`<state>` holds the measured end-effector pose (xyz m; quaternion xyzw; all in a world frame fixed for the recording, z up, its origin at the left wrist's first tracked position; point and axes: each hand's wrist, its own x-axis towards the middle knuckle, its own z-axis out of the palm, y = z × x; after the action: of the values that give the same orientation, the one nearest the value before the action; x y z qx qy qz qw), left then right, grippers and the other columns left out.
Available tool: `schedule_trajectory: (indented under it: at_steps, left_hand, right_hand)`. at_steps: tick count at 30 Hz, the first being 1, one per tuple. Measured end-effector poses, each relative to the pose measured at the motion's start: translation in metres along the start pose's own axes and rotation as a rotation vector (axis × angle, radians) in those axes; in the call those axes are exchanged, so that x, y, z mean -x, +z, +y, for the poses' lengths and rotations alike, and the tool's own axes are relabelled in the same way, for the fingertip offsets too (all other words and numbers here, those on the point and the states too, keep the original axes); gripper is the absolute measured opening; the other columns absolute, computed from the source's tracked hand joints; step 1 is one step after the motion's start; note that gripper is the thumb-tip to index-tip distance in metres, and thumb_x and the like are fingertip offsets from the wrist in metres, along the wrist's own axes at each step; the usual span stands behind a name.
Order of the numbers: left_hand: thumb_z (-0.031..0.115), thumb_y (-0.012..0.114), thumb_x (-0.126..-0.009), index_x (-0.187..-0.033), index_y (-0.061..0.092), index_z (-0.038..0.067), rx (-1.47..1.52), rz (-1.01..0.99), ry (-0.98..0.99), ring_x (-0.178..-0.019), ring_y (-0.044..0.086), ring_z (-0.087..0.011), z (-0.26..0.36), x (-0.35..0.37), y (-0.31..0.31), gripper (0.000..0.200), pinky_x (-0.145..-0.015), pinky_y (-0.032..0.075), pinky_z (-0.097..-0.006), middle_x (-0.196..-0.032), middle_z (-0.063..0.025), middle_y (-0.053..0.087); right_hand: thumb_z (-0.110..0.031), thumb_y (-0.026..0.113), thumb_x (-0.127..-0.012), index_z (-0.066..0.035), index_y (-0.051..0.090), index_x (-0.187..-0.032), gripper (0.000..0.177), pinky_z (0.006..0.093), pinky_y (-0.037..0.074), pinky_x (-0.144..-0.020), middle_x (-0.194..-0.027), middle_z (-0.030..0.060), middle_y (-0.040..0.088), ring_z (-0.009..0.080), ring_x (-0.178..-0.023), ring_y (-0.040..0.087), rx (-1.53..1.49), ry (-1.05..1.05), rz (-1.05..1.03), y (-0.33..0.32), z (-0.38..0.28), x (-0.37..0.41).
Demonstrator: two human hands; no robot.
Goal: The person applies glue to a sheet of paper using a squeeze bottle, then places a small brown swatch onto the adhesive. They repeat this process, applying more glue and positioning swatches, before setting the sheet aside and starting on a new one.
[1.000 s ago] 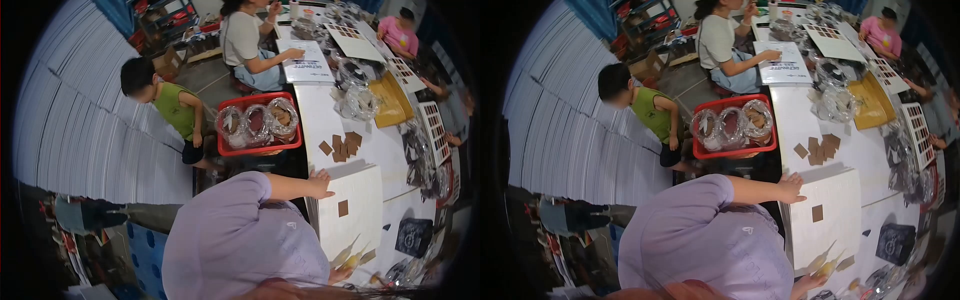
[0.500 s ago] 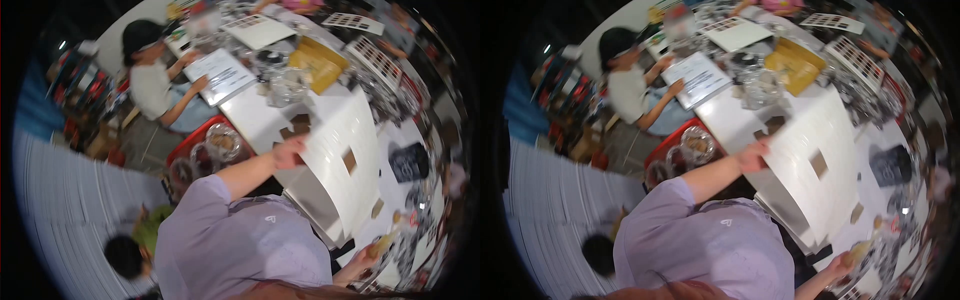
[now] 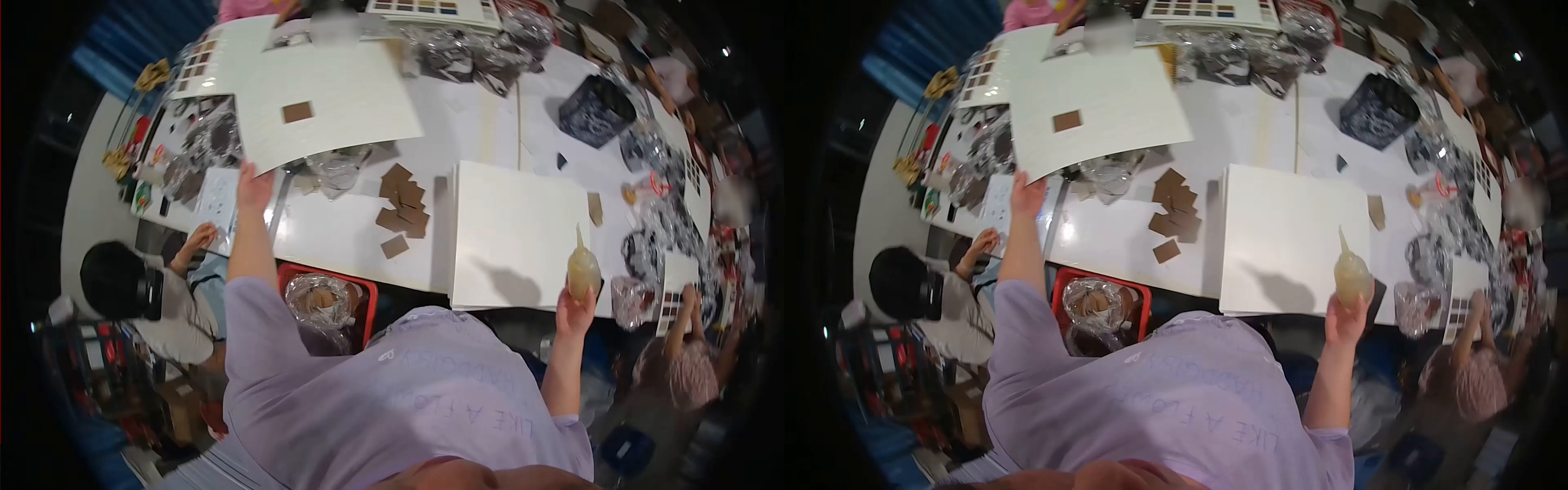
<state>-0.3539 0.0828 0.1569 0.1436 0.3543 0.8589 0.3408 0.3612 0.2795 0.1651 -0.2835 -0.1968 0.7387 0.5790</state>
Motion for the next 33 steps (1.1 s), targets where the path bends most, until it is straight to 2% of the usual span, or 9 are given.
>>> schedule_trajectory:
  at_steps: [5,8,10,11,15,20,25,28,33]
  left_hand:
    - [0.022,0.054,-0.091,-0.121,0.047,0.012,-0.135,0.425,-0.1,-0.097,0.059,-0.0234,0.021,-0.029,-0.1,0.032,-0.089,0.046,-0.0393,-0.11,-0.0065,0.059]
    - [0.021,0.057,-0.089,-0.116,0.047,0.007,-0.51,0.981,0.081,-0.088,0.058,-0.0225,0.001,0.002,-0.046,0.031,-0.074,0.049,-0.0388,-0.1,-0.0084,0.059]
    - [0.016,0.06,-0.086,-0.116,0.043,0.005,-1.401,1.077,0.455,-0.079,0.055,-0.0243,-0.061,0.029,-0.072,0.036,-0.065,0.047,-0.039,-0.091,-0.0084,0.055]
    - [0.009,0.059,-0.084,-0.114,0.045,0.002,-1.225,0.527,0.411,-0.081,0.055,-0.028,-0.089,0.056,-0.056,0.034,-0.071,0.047,-0.038,-0.089,-0.011,0.056]
    - [0.013,0.067,-0.079,-0.107,0.062,0.006,-1.554,-0.434,0.081,-0.093,0.058,-0.025,-0.216,0.141,-0.004,0.029,-0.084,0.047,-0.0312,-0.1,-0.0119,0.061]
    - [0.026,0.074,-0.07,-0.095,0.064,0.009,-2.044,-0.366,-0.156,-0.096,0.058,-0.0324,-0.25,0.166,0.077,0.032,-0.082,0.047,-0.0404,-0.099,-0.0115,0.062]
    - [0.019,0.073,-0.07,-0.105,0.056,0.01,-1.825,-0.492,-0.397,-0.085,0.061,-0.0287,-0.273,0.146,0.028,0.04,-0.073,0.049,-0.0396,-0.092,-0.0106,0.062]
    - [0.01,0.069,-0.076,-0.105,0.05,0.005,-1.328,-0.495,-0.376,-0.081,0.061,-0.0197,-0.267,0.147,0.033,0.035,-0.07,0.048,-0.0314,-0.091,-0.0082,0.062]
    - [0.008,0.056,-0.088,-0.11,0.051,0.005,-0.851,-0.245,-0.835,-0.077,0.057,-0.0118,-0.244,0.136,0.067,0.023,-0.07,0.046,-0.0269,-0.095,-0.0032,0.062]
  right_hand:
    - [-0.026,0.053,-0.091,-0.01,0.044,-0.13,0.043,0.0306,0.053,-0.069,-0.128,0.0072,0.05,0.0267,-0.118,0.049,0.106,0.094,0.053,0.017,0.009,0.026]
    - [-0.015,0.055,-0.089,-0.015,0.038,-0.131,0.046,0.0278,0.05,-0.067,-0.121,0.0067,0.049,0.0228,-0.107,0.053,0.373,-0.015,0.091,0.044,0.01,0.042]
    - [-0.008,0.056,-0.086,-0.011,0.038,-0.13,0.047,0.0277,0.05,-0.069,-0.121,0.0083,0.047,0.0208,-0.106,0.052,0.679,-0.087,0.094,0.032,0.014,0.041]
    - [-0.004,0.057,-0.085,-0.009,0.039,-0.13,0.048,0.0277,0.05,-0.07,-0.121,0.0092,0.047,0.0199,-0.106,0.052,0.833,-0.123,0.091,0.025,0.016,0.039]
    - [0.007,0.06,-0.078,-0.007,0.042,-0.127,0.054,0.0316,0.048,-0.085,-0.121,0.0092,0.045,0.0194,-0.109,0.048,1.025,-0.093,0.053,0.038,0.023,0.025]
    - [0.002,0.065,-0.075,-0.009,0.049,-0.12,0.05,0.0351,0.047,-0.087,-0.121,0.0108,0.046,0.0278,-0.111,0.047,1.594,-0.344,-0.308,0.097,0.01,0.004]
    - [-0.005,0.068,-0.073,-0.011,0.056,-0.108,0.038,0.037,0.047,-0.086,-0.121,0.016,0.045,0.0352,-0.106,0.047,2.068,-0.592,-0.632,0.156,-0.009,-0.02]
    - [-0.009,0.068,-0.076,-0.011,0.055,-0.108,0.035,0.0356,0.047,-0.082,-0.116,0.0156,0.047,0.0309,-0.105,0.048,1.854,-0.748,-0.516,0.149,0.007,-0.047]
    - [-0.017,0.062,-0.085,-0.015,0.046,-0.117,0.036,0.0319,0.049,-0.072,-0.115,0.0096,0.047,0.023,-0.1,0.051,1.141,-0.13,-0.09,0.112,0.064,-0.093]
